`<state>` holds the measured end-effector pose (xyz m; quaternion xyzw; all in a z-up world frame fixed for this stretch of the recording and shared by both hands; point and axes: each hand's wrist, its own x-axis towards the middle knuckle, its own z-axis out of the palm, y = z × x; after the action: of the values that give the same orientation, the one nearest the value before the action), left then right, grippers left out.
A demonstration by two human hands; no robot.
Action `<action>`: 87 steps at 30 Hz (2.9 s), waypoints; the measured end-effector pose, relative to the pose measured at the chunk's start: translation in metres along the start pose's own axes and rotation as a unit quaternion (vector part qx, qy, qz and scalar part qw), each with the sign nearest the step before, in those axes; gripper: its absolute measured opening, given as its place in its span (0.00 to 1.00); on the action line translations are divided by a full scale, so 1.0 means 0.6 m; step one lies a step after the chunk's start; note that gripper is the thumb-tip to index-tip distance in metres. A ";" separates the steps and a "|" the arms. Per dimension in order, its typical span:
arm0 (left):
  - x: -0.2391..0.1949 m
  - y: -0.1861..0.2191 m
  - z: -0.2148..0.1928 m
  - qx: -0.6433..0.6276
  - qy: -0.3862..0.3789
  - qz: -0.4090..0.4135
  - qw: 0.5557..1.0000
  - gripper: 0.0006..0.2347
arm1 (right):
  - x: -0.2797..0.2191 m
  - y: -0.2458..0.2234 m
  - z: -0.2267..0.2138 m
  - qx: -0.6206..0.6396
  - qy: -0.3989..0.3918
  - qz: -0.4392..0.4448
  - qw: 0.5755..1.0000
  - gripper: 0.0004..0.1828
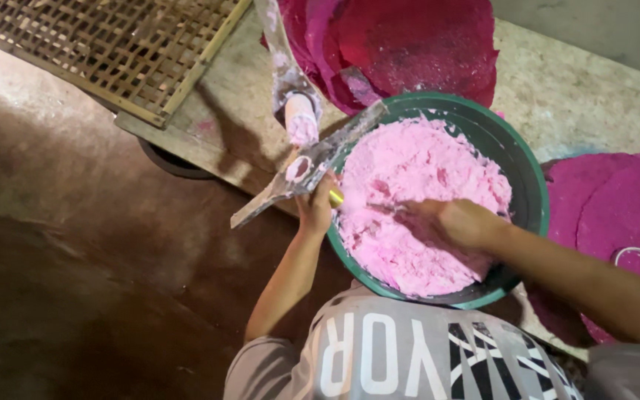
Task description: The person arranges pink circular items on a dark perforated tray and places it into a steamer. They then use a metal ring and a wooden stick to scoop pink paste from a green bowl and spread it into circular shapes on a pink glittery mat.
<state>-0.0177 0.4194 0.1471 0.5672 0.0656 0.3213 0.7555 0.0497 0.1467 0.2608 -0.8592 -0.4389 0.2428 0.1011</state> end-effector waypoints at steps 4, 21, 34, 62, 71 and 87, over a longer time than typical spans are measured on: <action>0.012 0.046 0.018 0.107 0.015 -0.041 0.993 0.05 | -0.070 -0.017 -0.046 0.063 -0.057 -0.024 0.996 0.27; 0.021 0.218 0.124 0.472 -0.286 0.207 0.808 0.36 | -0.113 -0.057 -0.219 -0.042 -0.012 0.038 0.998 0.24; 0.039 0.155 0.093 0.434 -0.180 0.187 0.862 0.24 | -0.205 -0.130 -0.197 -0.042 0.298 0.045 0.953 0.24; 0.072 0.128 0.104 0.592 -0.218 0.226 0.742 0.28 | -0.119 -0.009 -0.223 0.089 0.007 0.146 0.985 0.17; 0.012 0.165 0.125 0.356 -0.356 -0.027 0.864 0.26 | -0.129 -0.156 -0.188 -0.325 0.089 -0.077 0.938 0.18; 0.035 0.184 0.126 0.506 -0.269 0.097 0.813 0.24 | -0.152 -0.136 -0.192 -0.296 0.128 -0.036 0.946 0.23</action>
<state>-0.0117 0.3860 0.2781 0.9368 -0.0425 0.1489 0.3137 0.0050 0.1265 0.4214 -0.8579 -0.5050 -0.0138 -0.0936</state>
